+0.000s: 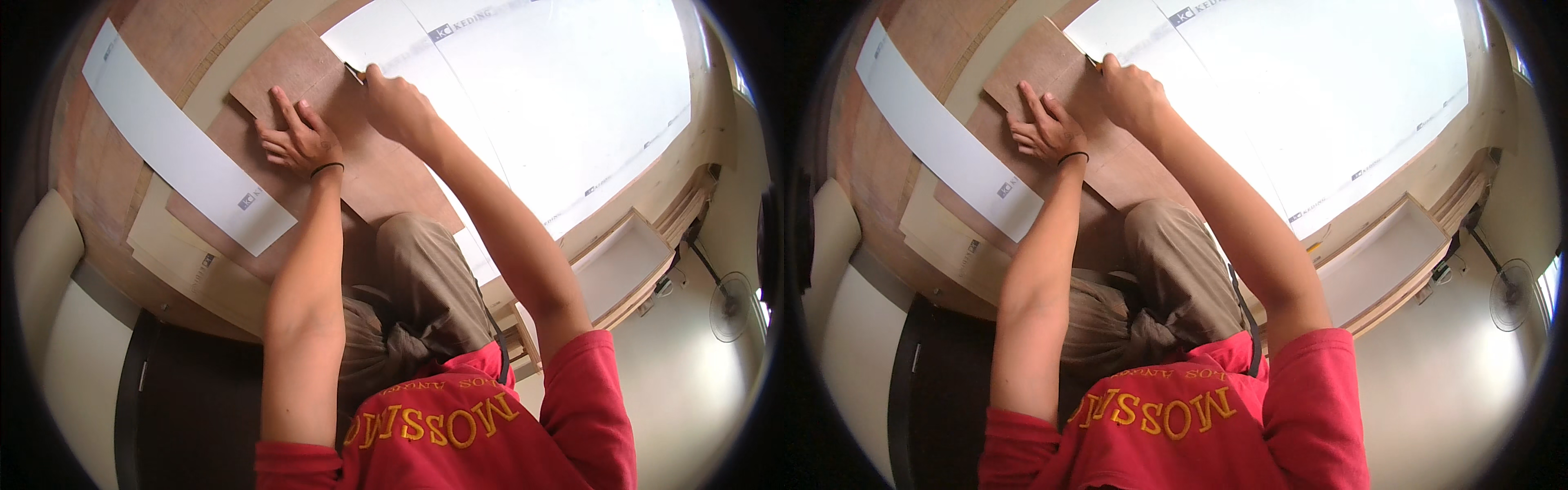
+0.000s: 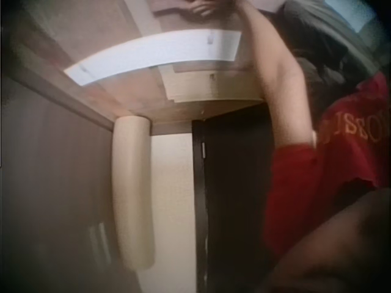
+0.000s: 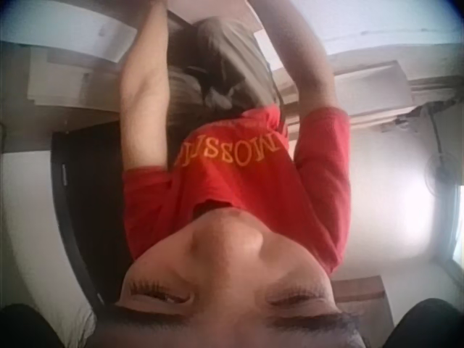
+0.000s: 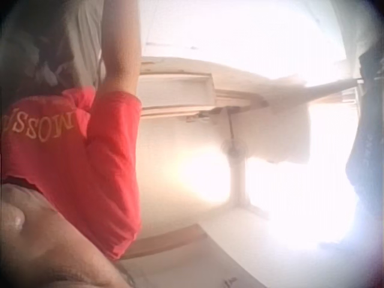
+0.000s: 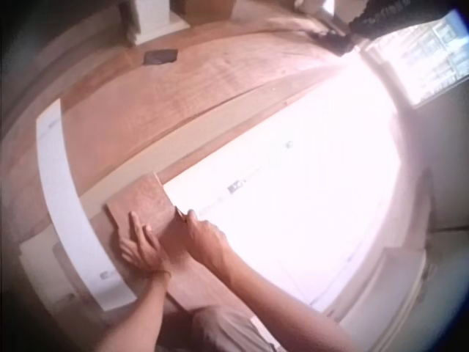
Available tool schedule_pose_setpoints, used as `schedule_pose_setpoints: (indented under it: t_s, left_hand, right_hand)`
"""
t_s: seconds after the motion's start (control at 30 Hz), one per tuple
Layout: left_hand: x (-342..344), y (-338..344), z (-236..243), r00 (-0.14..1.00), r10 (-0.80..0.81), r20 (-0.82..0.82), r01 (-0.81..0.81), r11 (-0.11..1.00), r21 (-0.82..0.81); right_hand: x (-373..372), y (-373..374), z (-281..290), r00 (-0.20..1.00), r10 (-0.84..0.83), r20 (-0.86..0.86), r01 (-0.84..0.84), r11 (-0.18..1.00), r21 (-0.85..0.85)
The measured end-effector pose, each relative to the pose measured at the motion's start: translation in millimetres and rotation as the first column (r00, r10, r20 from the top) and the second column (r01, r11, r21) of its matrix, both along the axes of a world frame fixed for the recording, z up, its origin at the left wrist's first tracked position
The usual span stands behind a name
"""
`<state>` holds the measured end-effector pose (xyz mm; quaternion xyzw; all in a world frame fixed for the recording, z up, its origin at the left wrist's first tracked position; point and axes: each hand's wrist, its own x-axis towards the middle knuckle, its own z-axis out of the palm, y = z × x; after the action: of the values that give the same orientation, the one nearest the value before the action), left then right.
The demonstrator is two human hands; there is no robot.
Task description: The person marks a laminate sheet with a pencil and then cuts it into strips using a utility knife. The person repeatedly scores and snaps the laminate to separate the pieces.
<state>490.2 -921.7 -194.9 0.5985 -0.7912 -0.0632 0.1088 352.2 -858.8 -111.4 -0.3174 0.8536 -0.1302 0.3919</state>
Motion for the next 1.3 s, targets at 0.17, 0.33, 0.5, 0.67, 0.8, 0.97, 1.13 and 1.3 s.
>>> schedule_pose_setpoints:
  t_s: [0.17, 0.33, 0.5, 0.67, 0.8, 0.97, 1.13, 1.3]
  left_hand:
    - [-5, 4, -4, 1.0, -0.018, 0.011, 0.018, 1.0, -0.011]
    - [-3, 3, -3, 1.0, -0.014, 0.008, 0.014, 1.0, -0.013]
    - [-2, 4, -3, 1.0, -0.004, -0.015, 0.004, 1.0, 0.013]
    - [-4, 4, -3, 1.0, -0.026, 0.017, 0.026, 1.0, 0.003]
    - [-1, 3, -1, 0.999, -0.026, 0.021, 0.026, 1.0, 0.005]
    - [-2, 3, -3, 0.999, -0.015, 0.035, 0.015, 1.0, 0.001]
    - [-1, 2, -6, 0.999, -0.034, 0.016, 0.035, 0.998, -0.053]
    - [-5, 4, -2, 0.999, 0.003, 0.049, -0.003, 1.0, 0.003]
  right_hand:
    - [10, 45, -2, 1.0, -0.016, 0.014, 0.016, 1.0, -0.012]
    - [31, 100, 13, 0.999, -0.003, 0.04, -0.002, 0.993, 0.12]
    - [50, 148, 28, 0.993, -0.036, 0.113, 0.011, 0.977, 0.214]
    - [72, 202, 29, 0.993, -0.049, 0.111, 0.018, 0.964, 0.265]
    - [84, 232, 39, 0.988, -0.066, 0.138, 0.018, 0.948, 0.319]
    - [102, 274, 38, 0.987, -0.089, 0.136, 0.032, 0.925, 0.378]
    - [109, 284, 37, 0.985, -0.093, 0.143, 0.03, 0.921, 0.389]
    - [112, 295, 38, 0.982, -0.121, 0.146, 0.052, 0.912, 0.406]
